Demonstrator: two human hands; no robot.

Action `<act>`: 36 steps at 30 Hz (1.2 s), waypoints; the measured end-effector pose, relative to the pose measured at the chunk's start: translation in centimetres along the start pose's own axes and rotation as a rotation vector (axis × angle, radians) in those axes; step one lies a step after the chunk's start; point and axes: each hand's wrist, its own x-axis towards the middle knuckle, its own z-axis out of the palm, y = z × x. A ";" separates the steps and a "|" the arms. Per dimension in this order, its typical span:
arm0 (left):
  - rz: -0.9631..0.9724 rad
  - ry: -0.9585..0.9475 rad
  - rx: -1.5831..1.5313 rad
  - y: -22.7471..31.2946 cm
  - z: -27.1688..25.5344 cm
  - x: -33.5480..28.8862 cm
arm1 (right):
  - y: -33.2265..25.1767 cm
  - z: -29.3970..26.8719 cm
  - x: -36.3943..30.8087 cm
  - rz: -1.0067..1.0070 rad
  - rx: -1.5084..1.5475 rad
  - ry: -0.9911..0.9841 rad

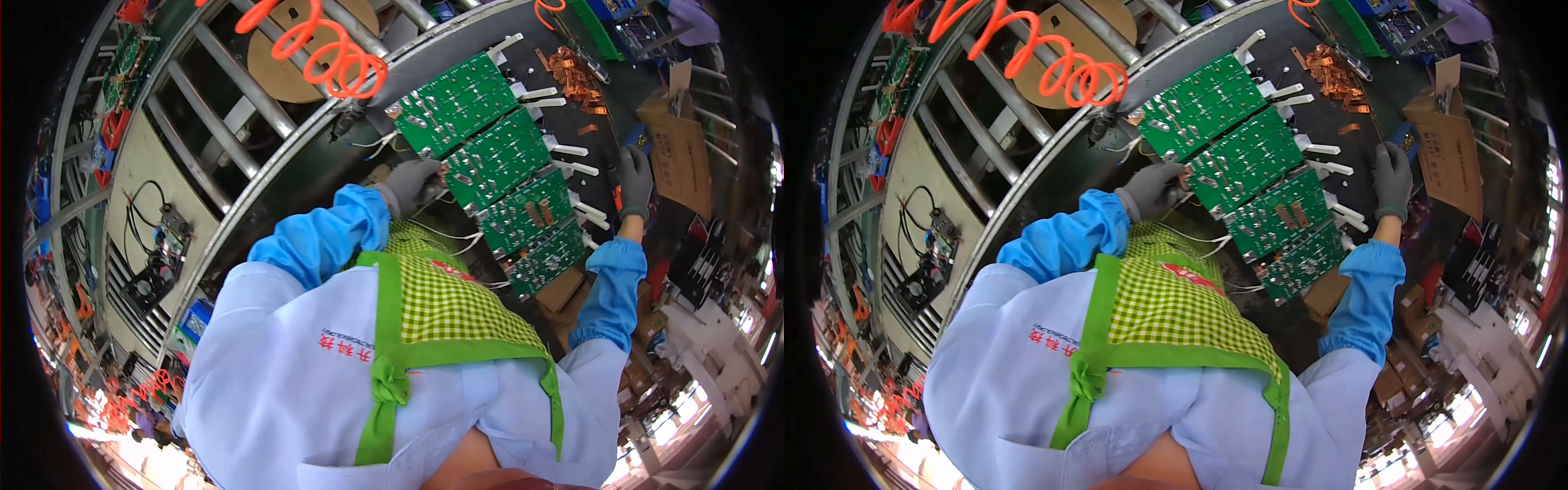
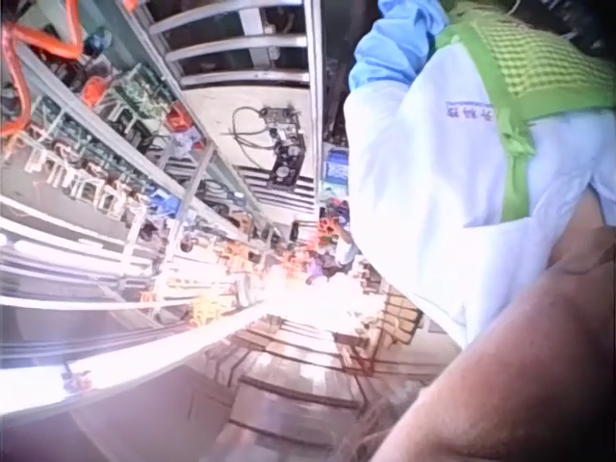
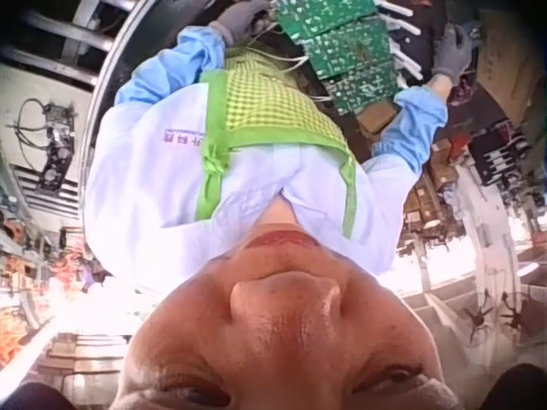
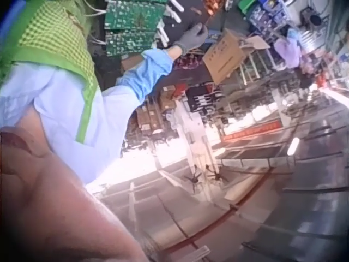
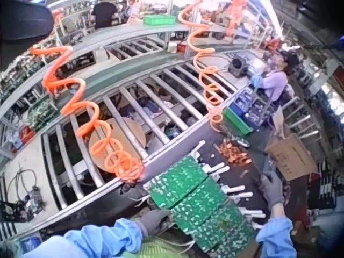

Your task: The person assembles electronic components onto green circuit boards by securing them with screws using a power screwdriver.

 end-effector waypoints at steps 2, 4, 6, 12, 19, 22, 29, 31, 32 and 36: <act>-0.307 0.004 -0.560 -0.8 1.0 0.4 | 2.8 -1.2 2.6 -0.004 -0.133 0.015; -0.575 0.125 -0.898 0.1 1.2 1.0 | 3.9 -0.8 3.2 0.059 -0.289 -0.175; -0.853 0.256 -1.231 0.5 1.3 1.2 | 3.2 -0.4 3.1 -0.020 -0.257 -0.199; -0.681 0.191 -0.813 -2.5 2.0 0.7 | -2.2 -0.8 -6.7 -0.250 0.054 -0.304; -0.886 0.202 -1.142 -0.2 1.0 1.2 | 2.9 -2.4 -17.5 0.062 -0.001 -0.223; -0.890 0.128 -1.218 -1.5 1.0 1.2 | 5.5 -2.1 -22.2 0.130 -0.104 -0.168; -0.859 0.107 -1.239 -1.5 1.0 1.4 | 6.2 1.3 -27.1 0.257 -0.165 0.029; -0.841 0.049 -1.234 -1.2 0.9 1.3 | 5.8 2.3 -27.2 0.319 -0.192 0.090; -0.835 0.032 -1.247 -1.6 0.6 1.3 | 5.7 3.0 -26.8 0.348 -0.266 0.088; -0.826 0.120 -1.232 -1.0 0.6 1.1 | 6.0 4.6 -26.4 0.430 -0.422 0.148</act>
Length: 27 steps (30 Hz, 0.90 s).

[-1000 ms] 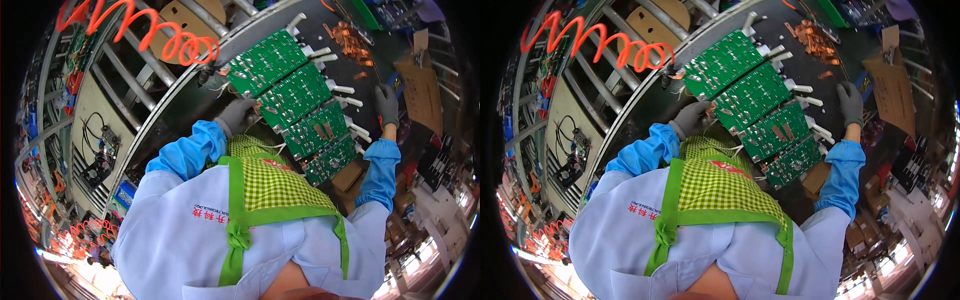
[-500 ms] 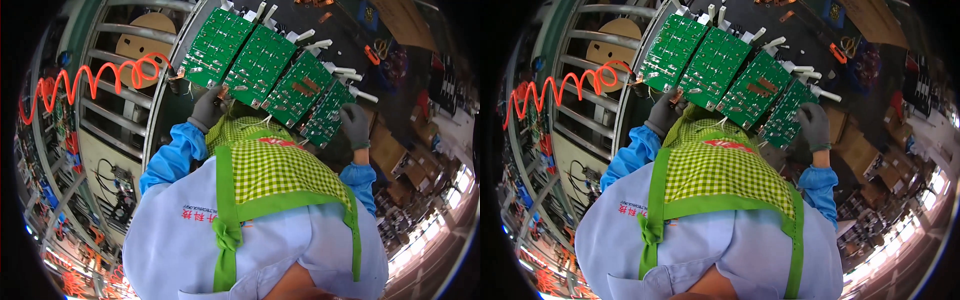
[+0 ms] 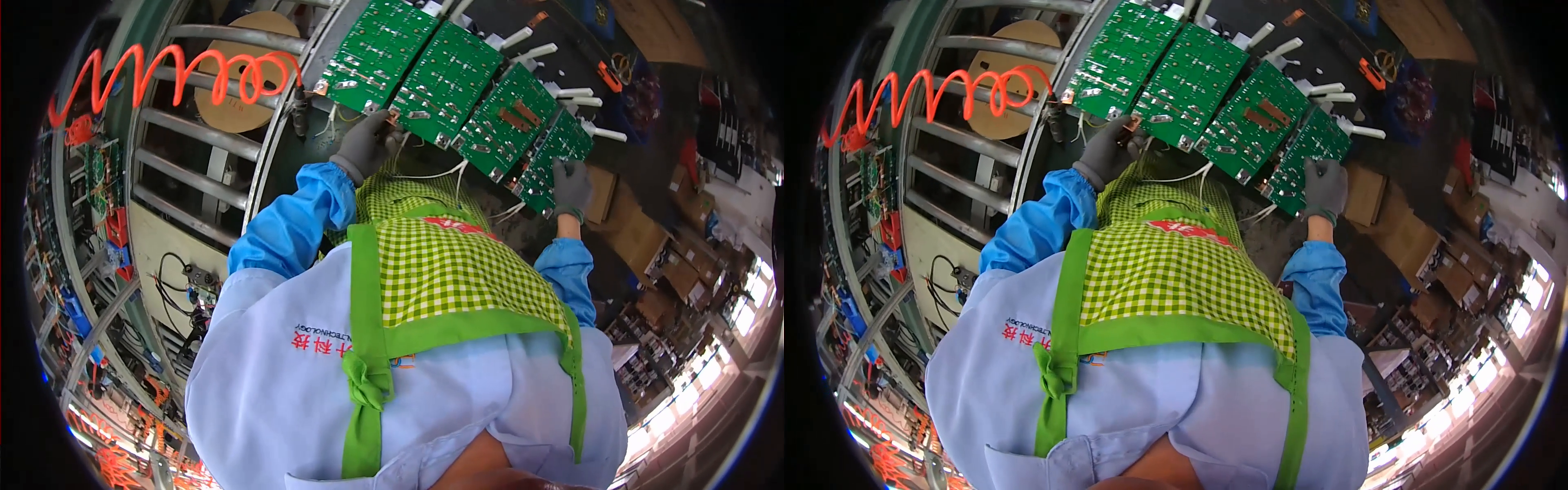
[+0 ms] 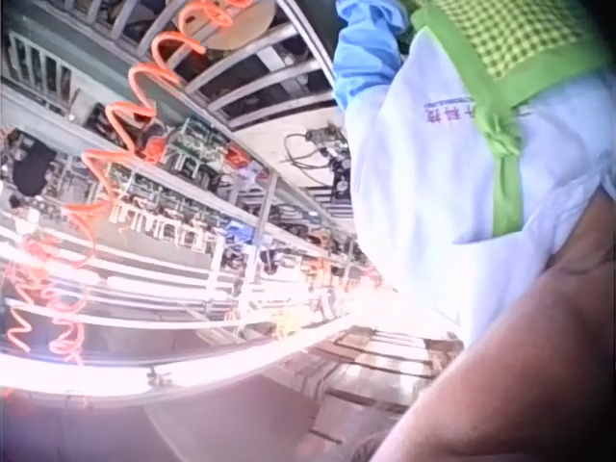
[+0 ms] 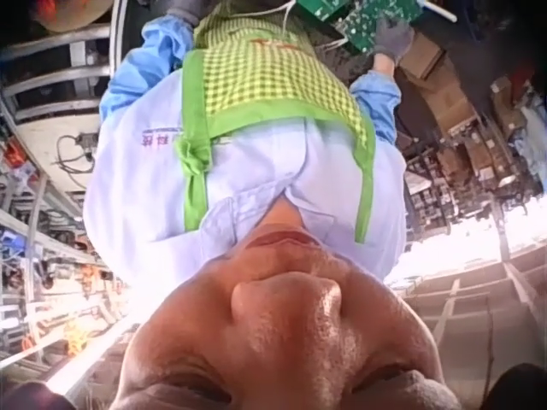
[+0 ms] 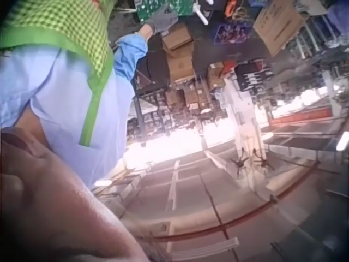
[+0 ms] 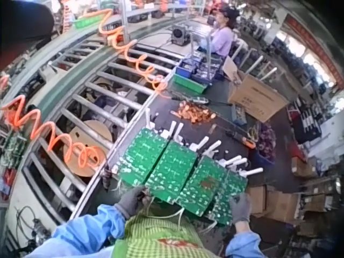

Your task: The person assembles electronic components onto green circuit boards by securing them with screws using a power screwdriver.

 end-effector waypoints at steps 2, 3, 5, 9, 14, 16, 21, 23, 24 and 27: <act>-0.074 -0.097 -0.039 -0.1 0.0 0.4 | 0.3 -0.1 0.4 -0.011 -0.010 0.010; -0.076 -0.102 -0.053 -0.2 0.1 0.7 | 0.0 -0.3 0.2 -0.006 -0.029 0.017; -0.076 -0.102 -0.043 0.3 -0.5 0.4 | -0.7 -0.3 0.3 -0.012 -0.079 -0.034; -0.075 -0.052 -0.059 -0.1 -0.5 0.6 | -0.9 -0.3 0.6 -0.120 -0.198 -0.044; -0.084 -0.107 -0.030 0.2 -0.3 0.6 | -1.5 -0.3 0.6 -0.134 -0.261 -0.053; -0.080 -0.091 -0.030 0.0 -0.1 0.5 | -1.8 -0.8 0.9 -0.120 -0.285 -0.047; -0.065 -0.117 -0.019 0.1 -0.4 0.6 | -1.0 -1.6 2.9 0.055 -0.048 -0.264; -0.078 -0.109 0.001 0.3 -0.1 0.4 | -0.4 -1.5 3.3 0.045 -0.068 -0.276; -0.086 -0.106 0.010 0.2 0.2 0.3 | -0.5 -1.8 3.7 0.025 -0.096 -0.285; -0.086 -0.096 -0.010 0.1 -0.6 0.7 | -0.7 -1.3 3.0 -0.018 -0.132 -0.264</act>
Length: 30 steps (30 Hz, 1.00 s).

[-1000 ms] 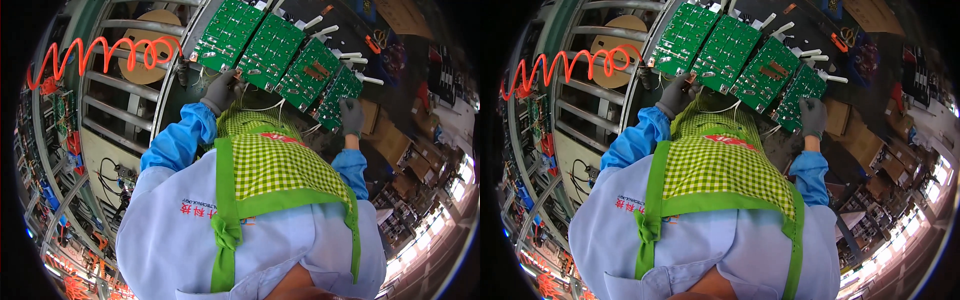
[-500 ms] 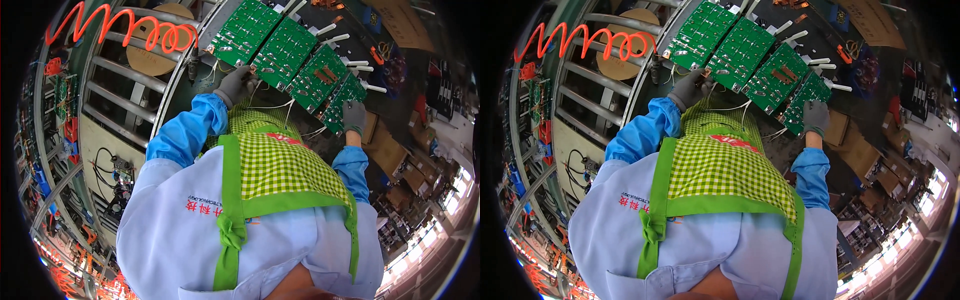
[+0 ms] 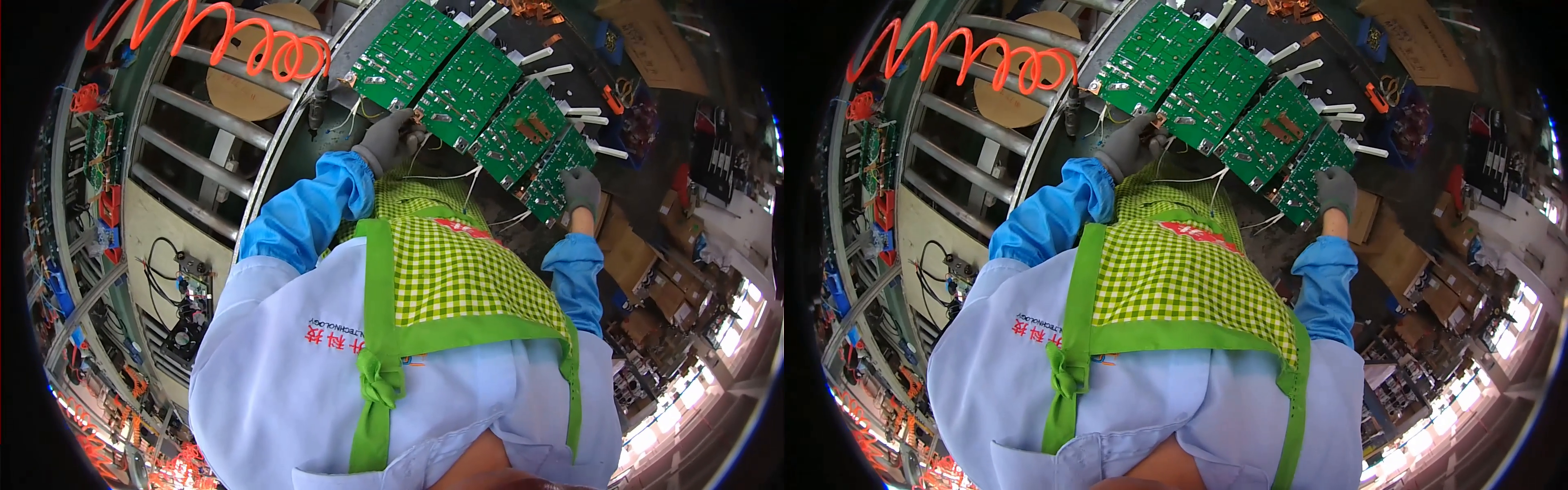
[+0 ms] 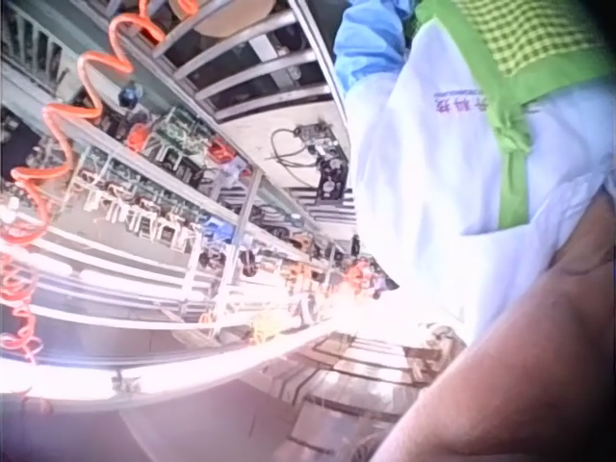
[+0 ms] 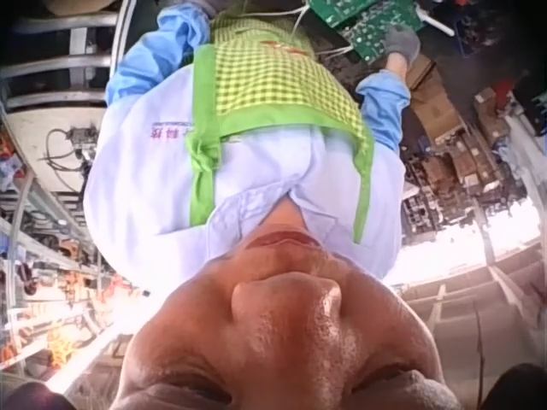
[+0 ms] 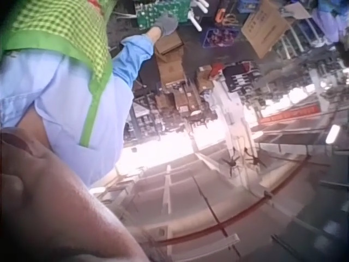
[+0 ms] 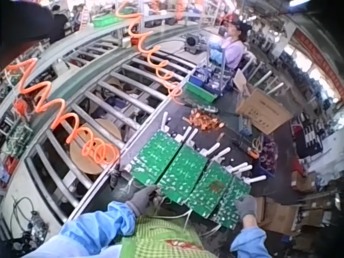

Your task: The person assembles electronic components onto green circuit boards by securing them with screws using a power screwdriver.

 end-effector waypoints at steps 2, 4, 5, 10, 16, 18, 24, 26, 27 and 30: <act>0.001 0.012 -0.001 -0.1 0.2 0.2 | 0.1 1.4 -0.3 -0.017 -0.095 0.115; -0.022 -0.009 0.010 0.1 -0.1 -0.1 | -1.0 2.4 -1.1 -0.053 -0.240 0.303; -0.020 -0.007 0.009 0.1 -0.2 0.0 | -1.0 2.2 -1.3 -0.056 -0.239 0.302; -0.011 0.022 0.020 0.1 0.3 -0.1 | 1.2 0.5 -0.2 -0.037 0.160 0.033; 0.020 0.002 0.016 0.0 0.7 -0.3 | 0.4 1.5 -0.6 -0.177 -0.194 0.236; -0.006 -0.005 0.002 0.2 0.4 -0.1 | 0.1 1.5 -0.7 -0.177 -0.235 0.233; 0.008 0.031 0.025 0.3 0.5 -0.3 | -4.2 -2.2 -2.1 -0.388 -0.046 0.274; 0.009 0.035 0.021 0.3 0.0 -0.6 | -9.2 -2.8 -4.1 -0.583 0.210 0.206; -0.018 0.022 0.024 0.4 -0.2 -0.5 | -12.0 -2.2 -4.4 -0.638 0.312 0.134; 0.079 -0.072 0.183 -0.4 -1.0 0.5 | -18.9 0.8 -5.7 -0.916 0.401 0.169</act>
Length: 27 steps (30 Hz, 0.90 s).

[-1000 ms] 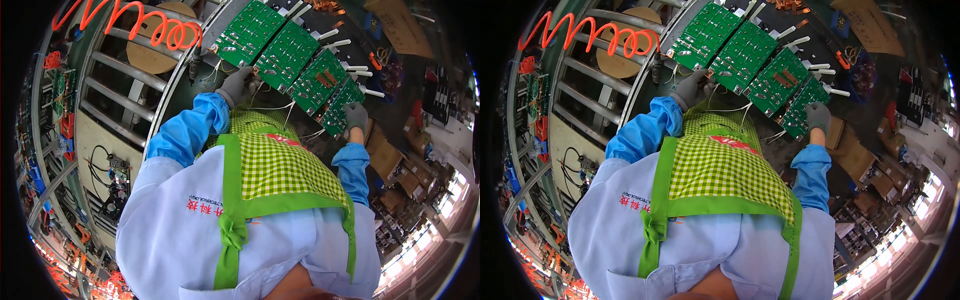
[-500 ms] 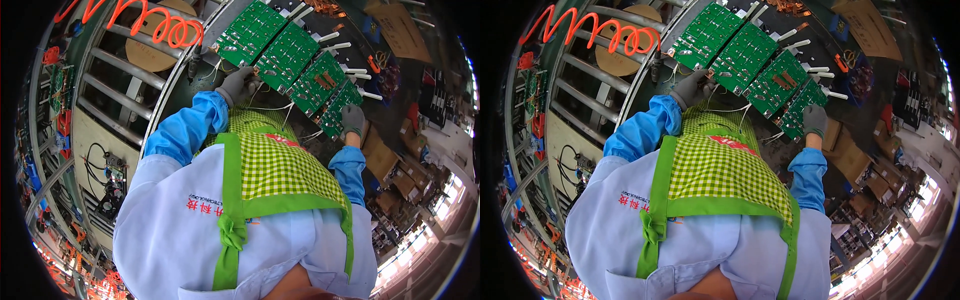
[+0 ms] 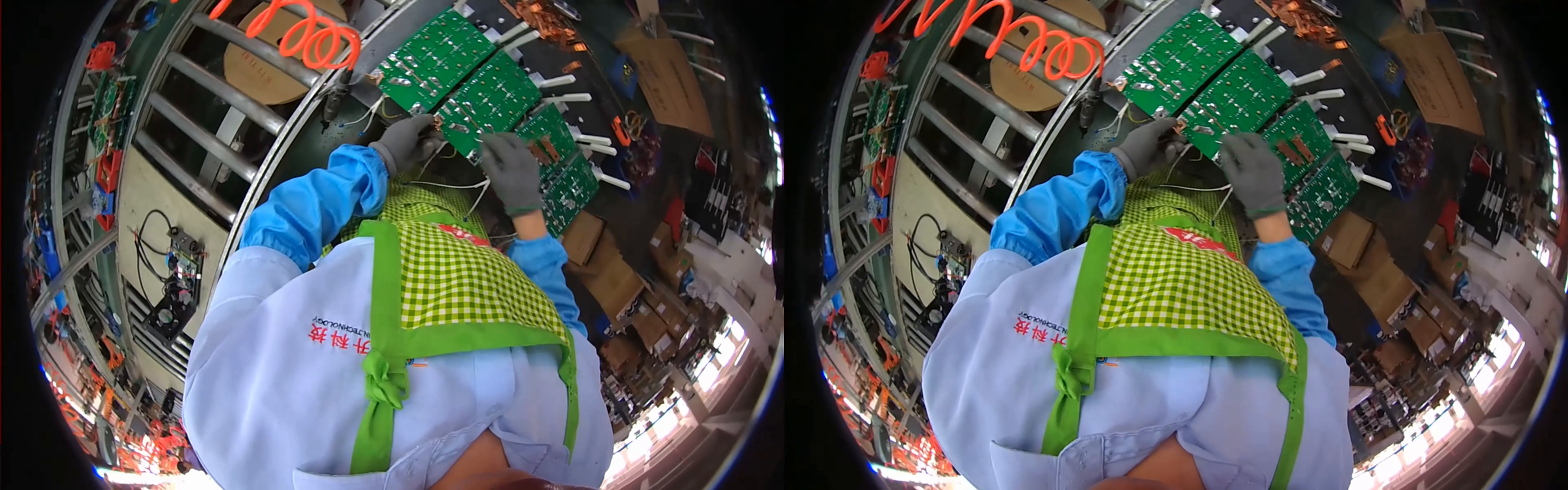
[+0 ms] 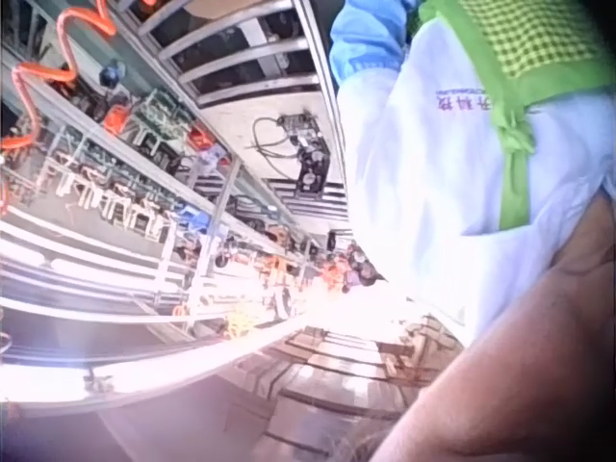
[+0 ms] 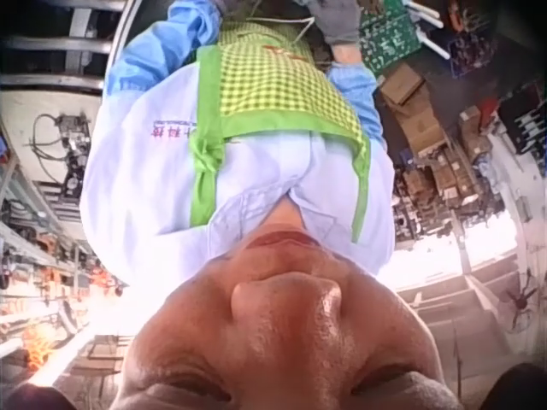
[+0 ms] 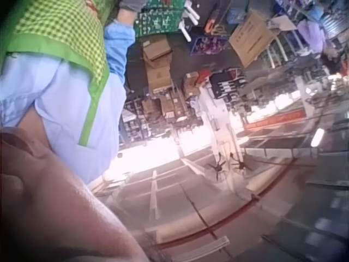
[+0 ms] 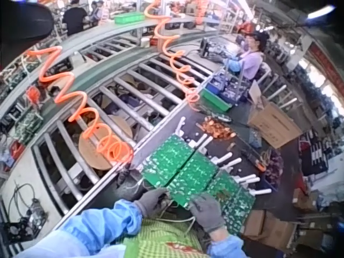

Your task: The person assembles electronic components onto green circuit boards by securing them with screws using a power screwdriver.

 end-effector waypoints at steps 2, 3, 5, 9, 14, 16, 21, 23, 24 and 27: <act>0.210 -0.035 0.214 -1.6 -2.6 2.4 | -0.6 2.6 2.4 -0.067 0.054 0.000; 0.251 -0.089 0.322 -1.7 -2.0 2.3 | 0.0 4.1 3.0 -0.108 -0.006 -0.017; 0.365 -0.169 0.431 -2.0 -2.7 2.8 | 0.1 6.0 3.8 -0.170 -0.049 -0.043; 0.351 -0.106 0.361 -2.0 -2.3 2.8 | 0.8 7.0 4.7 -0.290 -0.174 -0.094; 0.055 -0.079 -0.103 -0.3 0.0 -0.1 | 1.5 6.6 4.8 -0.487 -0.199 -0.135; 0.062 -0.071 -0.127 -0.5 0.1 -0.5 | 1.1 5.8 5.2 -0.402 -0.072 -0.187; 0.047 -0.069 -0.096 -0.4 0.7 -1.1 | 1.1 6.2 5.2 -0.038 0.119 -0.283; 0.034 -0.044 -0.136 -0.5 0.9 -1.0 | 1.2 6.6 5.0 -0.056 0.076 -0.196; 0.021 -0.024 -0.175 -0.4 1.1 -0.8 | 1.2 6.7 5.0 -0.030 0.064 -0.181; -0.085 -0.085 -0.318 0.5 2.3 -1.4 | 1.0 6.1 4.4 -0.016 0.019 -0.139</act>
